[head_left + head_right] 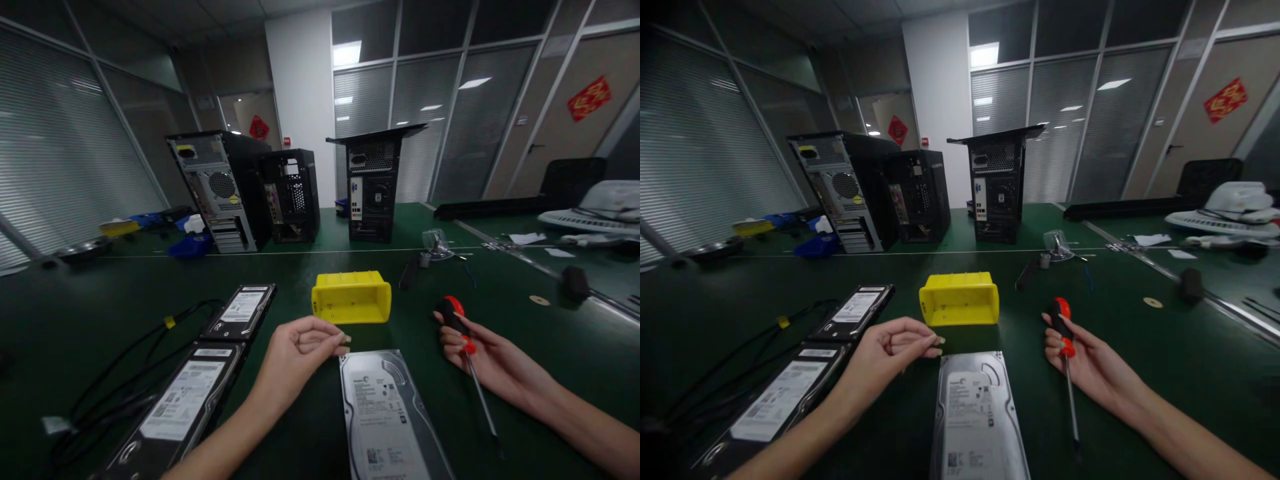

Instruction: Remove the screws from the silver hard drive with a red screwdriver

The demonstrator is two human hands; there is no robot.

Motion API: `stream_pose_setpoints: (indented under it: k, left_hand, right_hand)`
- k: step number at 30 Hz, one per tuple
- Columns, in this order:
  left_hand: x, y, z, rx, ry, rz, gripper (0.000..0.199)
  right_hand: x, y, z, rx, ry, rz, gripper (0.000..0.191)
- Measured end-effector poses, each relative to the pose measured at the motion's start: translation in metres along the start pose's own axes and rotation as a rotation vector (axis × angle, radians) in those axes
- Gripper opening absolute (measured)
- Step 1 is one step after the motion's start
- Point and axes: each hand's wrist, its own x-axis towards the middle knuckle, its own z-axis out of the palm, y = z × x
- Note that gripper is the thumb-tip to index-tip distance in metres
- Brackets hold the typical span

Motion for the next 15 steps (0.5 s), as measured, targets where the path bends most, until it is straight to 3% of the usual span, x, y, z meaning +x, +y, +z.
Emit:
stream_pose_setpoints:
  k: [7,15]
  left_hand:
    - [0.003,-0.055,0.000,-0.063,0.106,-0.007,0.028]
    - [-0.003,-0.056,0.000,0.145,0.112,0.072,0.031]
  right_hand:
    - [-0.004,0.005,0.010,-0.061,-0.026,-0.047,0.031]
    - [-0.003,0.003,0.006,-0.098,-0.067,-0.063,0.032]
